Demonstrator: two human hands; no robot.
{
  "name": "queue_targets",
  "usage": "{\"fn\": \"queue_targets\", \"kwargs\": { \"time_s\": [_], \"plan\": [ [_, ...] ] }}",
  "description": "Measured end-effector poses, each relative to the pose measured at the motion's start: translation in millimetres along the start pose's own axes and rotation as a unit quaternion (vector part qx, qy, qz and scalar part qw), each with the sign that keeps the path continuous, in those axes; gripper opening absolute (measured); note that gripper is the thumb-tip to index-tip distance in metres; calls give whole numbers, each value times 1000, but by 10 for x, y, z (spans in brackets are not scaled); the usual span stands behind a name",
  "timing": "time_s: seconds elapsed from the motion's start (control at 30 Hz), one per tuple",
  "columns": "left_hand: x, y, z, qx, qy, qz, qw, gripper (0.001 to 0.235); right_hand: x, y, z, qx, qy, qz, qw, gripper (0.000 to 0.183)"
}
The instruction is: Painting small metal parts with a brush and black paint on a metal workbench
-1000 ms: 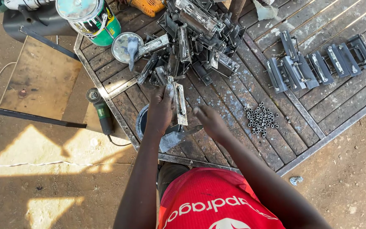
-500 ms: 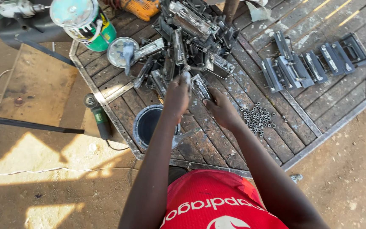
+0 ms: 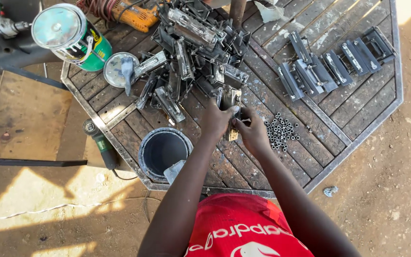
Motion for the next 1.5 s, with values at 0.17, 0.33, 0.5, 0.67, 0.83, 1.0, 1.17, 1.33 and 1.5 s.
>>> {"fn": "queue_targets", "kwargs": {
  "time_s": [0.17,0.33,0.5,0.67,0.83,1.0,1.17,1.33,1.5],
  "plan": [
    [-136,272,199,27,-21,-29,999,53,-33,64,-30,-39,58,64,996,24],
    [-100,333,172,41,-11,-64,997,45,28,-70,53,-53,73,99,991,16],
    [-343,407,143,36,46,-75,995,45,-129,-64,69,-16,-16,-478,878,12],
    [-342,-108,-205,-10,46,-14,999,54,-504,69,58,13,-7,-198,980,23],
    [-156,10,-94,-44,-31,103,993,69,-485,924,-96,97,-58,246,963,46],
    [-44,88,38,-73,-70,109,989,82,-315,416,7,64,-53,133,988,51],
    [87,39,10,-46,-104,163,980,72,-145,185,117,102,-12,-229,968,34],
    [83,80,55,-55,-114,148,981,67,-308,340,30,54,68,-242,966,24],
    [247,91,6,26,-82,-20,996,56,-784,1302,-256,37,86,-221,971,24]
  ]
}}
Point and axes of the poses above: each hand's wrist, its own z-axis away from the middle knuckle, its own x-axis out of the palm, y = z × x, the point moved 1 cm from there along -z, towards the middle knuckle, and after that the axes turned 5 degrees about -z, right-handed, at the moved point
